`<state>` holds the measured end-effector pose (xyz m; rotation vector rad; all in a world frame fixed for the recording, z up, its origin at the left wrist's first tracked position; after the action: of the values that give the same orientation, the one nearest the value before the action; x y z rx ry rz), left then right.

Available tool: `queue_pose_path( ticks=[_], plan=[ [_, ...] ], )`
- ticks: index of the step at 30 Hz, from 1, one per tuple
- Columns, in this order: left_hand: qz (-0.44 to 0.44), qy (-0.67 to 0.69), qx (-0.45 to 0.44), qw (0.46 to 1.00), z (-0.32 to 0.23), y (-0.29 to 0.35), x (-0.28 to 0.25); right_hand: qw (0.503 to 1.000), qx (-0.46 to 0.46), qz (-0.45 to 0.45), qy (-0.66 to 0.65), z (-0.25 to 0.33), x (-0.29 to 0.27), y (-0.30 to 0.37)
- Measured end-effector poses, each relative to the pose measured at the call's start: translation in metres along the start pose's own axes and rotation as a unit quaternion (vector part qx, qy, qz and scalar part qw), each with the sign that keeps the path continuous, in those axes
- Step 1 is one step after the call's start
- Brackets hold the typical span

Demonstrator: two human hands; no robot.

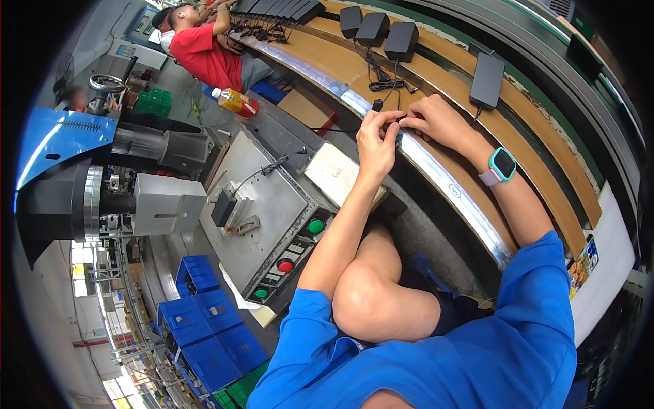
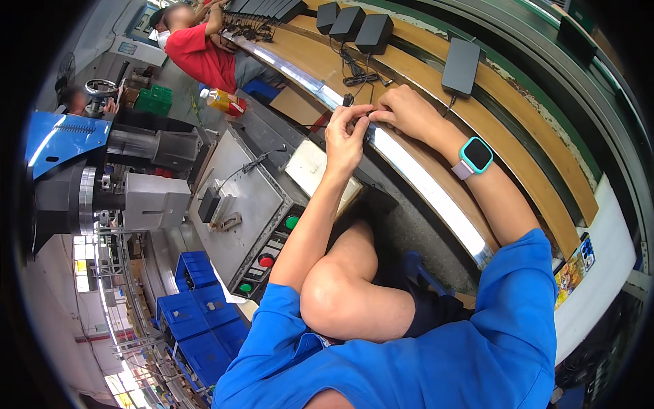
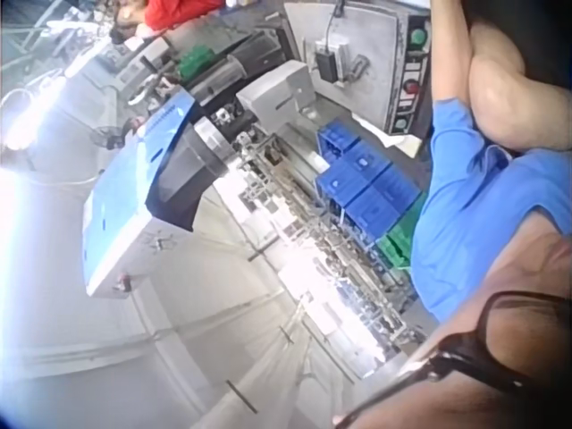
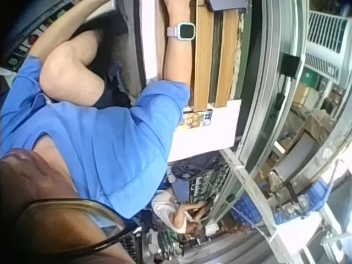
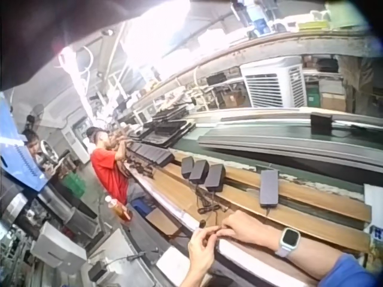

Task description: Placing electronic components into a fixture, operating a manual press, and inspecting the result at a workstation.

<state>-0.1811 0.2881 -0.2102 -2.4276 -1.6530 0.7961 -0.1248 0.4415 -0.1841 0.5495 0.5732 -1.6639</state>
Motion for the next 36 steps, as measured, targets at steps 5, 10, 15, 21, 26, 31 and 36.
queue_pose_path(
  ticks=[5,10,15,21,26,31,36],
  plan=[
    [-0.027,0.006,0.008,1.000,-0.004,0.000,-0.001,0.999,-0.036,0.017,-0.030,-0.004,-0.005,-0.001],
    [-0.015,-0.017,0.029,0.999,-0.002,-0.004,-0.003,0.995,-0.102,-0.004,0.020,-0.004,-0.004,-0.002],
    [-0.036,-0.014,0.048,0.998,-0.001,-0.004,-0.002,0.994,-0.108,-0.020,0.027,-0.005,0.003,-0.002],
    [-0.094,-0.103,0.132,0.981,-0.015,0.010,0.002,0.992,-0.110,-0.046,0.047,-0.007,0.007,-0.001],
    [-0.104,-0.090,0.145,0.980,-0.016,0.014,0.006,0.982,-0.155,-0.093,0.050,-0.008,0.016,0.001],
    [-0.124,-0.105,0.153,0.975,-0.014,0.015,0.005,0.989,-0.129,-0.055,0.054,0.001,0.010,0.000],
    [-0.110,-0.024,0.031,0.993,-0.005,0.010,0.001,0.979,-0.143,-0.128,0.069,0.000,0.000,-0.003]
  ],
)
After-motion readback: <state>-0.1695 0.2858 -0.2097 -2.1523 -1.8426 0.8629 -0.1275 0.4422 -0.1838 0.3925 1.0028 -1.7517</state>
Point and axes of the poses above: each hand's wrist, its own y-axis away from the middle knuckle, its own x-axis out of the palm, z = x × y, the point moved 3 cm from there along -y, towards the middle knuckle, and after that the axes turned 7 degrees about -z, right-handed, at the moved point
